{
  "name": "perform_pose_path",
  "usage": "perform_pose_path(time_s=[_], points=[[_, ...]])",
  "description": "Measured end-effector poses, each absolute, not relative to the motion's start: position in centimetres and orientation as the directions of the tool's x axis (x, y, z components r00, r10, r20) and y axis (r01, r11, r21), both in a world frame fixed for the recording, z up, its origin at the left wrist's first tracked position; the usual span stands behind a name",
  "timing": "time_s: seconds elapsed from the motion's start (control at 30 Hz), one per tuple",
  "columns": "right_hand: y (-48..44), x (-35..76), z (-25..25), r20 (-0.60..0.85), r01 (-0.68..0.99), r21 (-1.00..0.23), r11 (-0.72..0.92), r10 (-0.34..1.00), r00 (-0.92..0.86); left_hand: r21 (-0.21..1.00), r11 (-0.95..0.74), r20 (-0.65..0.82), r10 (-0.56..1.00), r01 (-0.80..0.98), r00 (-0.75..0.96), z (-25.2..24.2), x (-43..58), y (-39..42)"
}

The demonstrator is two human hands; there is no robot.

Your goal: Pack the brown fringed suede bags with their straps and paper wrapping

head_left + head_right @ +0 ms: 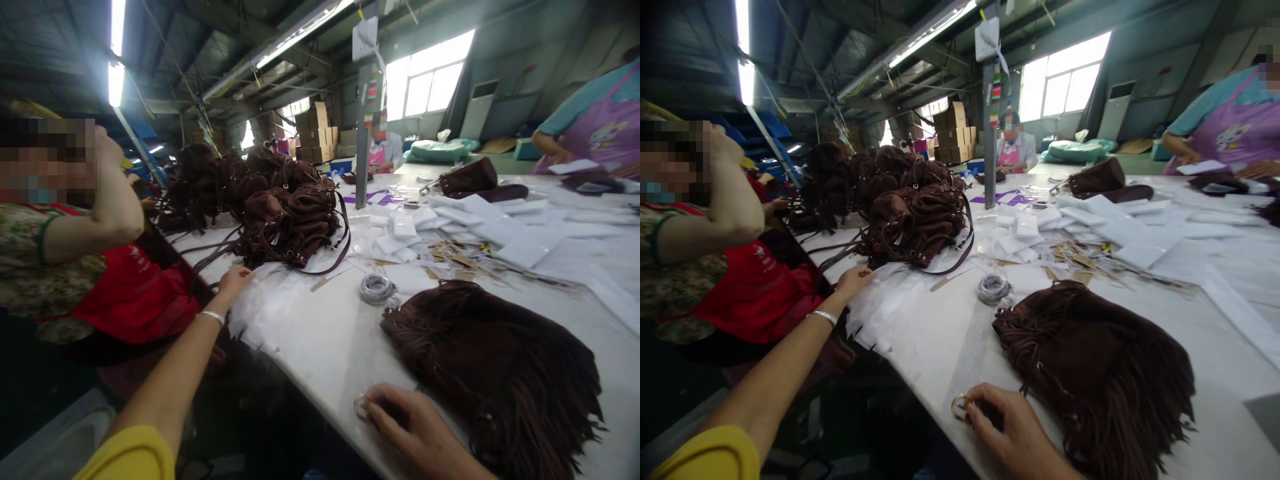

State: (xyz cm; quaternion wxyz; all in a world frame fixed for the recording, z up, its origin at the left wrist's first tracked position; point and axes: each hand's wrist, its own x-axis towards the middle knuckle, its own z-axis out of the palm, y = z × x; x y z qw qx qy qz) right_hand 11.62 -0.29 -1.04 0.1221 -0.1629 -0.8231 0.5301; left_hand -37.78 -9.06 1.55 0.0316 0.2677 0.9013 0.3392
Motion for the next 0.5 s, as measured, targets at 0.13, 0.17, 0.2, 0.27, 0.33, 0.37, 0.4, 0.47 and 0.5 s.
perform_pose_path(time_s=[0.13, 0.17, 0.2, 0.27, 0.33, 0.37, 0.4, 0.47, 0.5], points=[[-0.3, 11.7, -1.0, 0.030, 0.128, -0.922, 0.367, 0.395, -0.918, 0.709, 0.481, 0.153, 0.609, 0.516, -0.778, 2.8, -37.5, -9.4], [-0.3, 11.7, -1.0, 0.032, 0.125, -0.923, 0.364, 0.396, -0.918, 0.728, 0.445, 0.157, 0.634, 0.522, -0.758, 3.1, -37.3, -9.5], [-0.3, 11.8, -1.1, 0.034, 0.122, -0.925, 0.361, 0.396, -0.917, 0.743, 0.413, 0.158, 0.656, 0.527, -0.738, 3.3, -37.0, -9.5], [-0.3, 11.8, -1.1, 0.041, 0.114, -0.927, 0.358, 0.398, -0.916, 0.765, 0.362, 0.162, 0.693, 0.533, -0.703, 3.6, -36.3, -9.5], [-0.3, 11.9, -1.1, 0.054, 0.103, -0.926, 0.363, 0.397, -0.916, 0.773, 0.326, 0.168, 0.721, 0.544, -0.672, 3.5, -35.5, -9.2], [-0.3, 11.9, -1.1, 0.059, 0.099, -0.925, 0.367, 0.395, -0.917, 0.772, 0.316, 0.170, 0.733, 0.552, -0.658, 3.4, -35.1, -8.9], [-0.3, 11.9, -1.1, 0.062, 0.097, -0.924, 0.370, 0.395, -0.917, 0.769, 0.311, 0.171, 0.742, 0.559, -0.648, 3.2, -34.8, -8.7], [-0.3, 11.8, -1.1, 0.062, 0.096, -0.924, 0.370, 0.393, -0.917, 0.755, 0.325, 0.178, 0.735, 0.570, -0.654, 2.8, -34.6, -8.4], [-0.3, 11.8, -1.2, 0.060, 0.098, -0.924, 0.369, 0.393, -0.917, 0.744, 0.344, 0.188, 0.714, 0.572, -0.674, 2.6, -34.8, -8.3]])
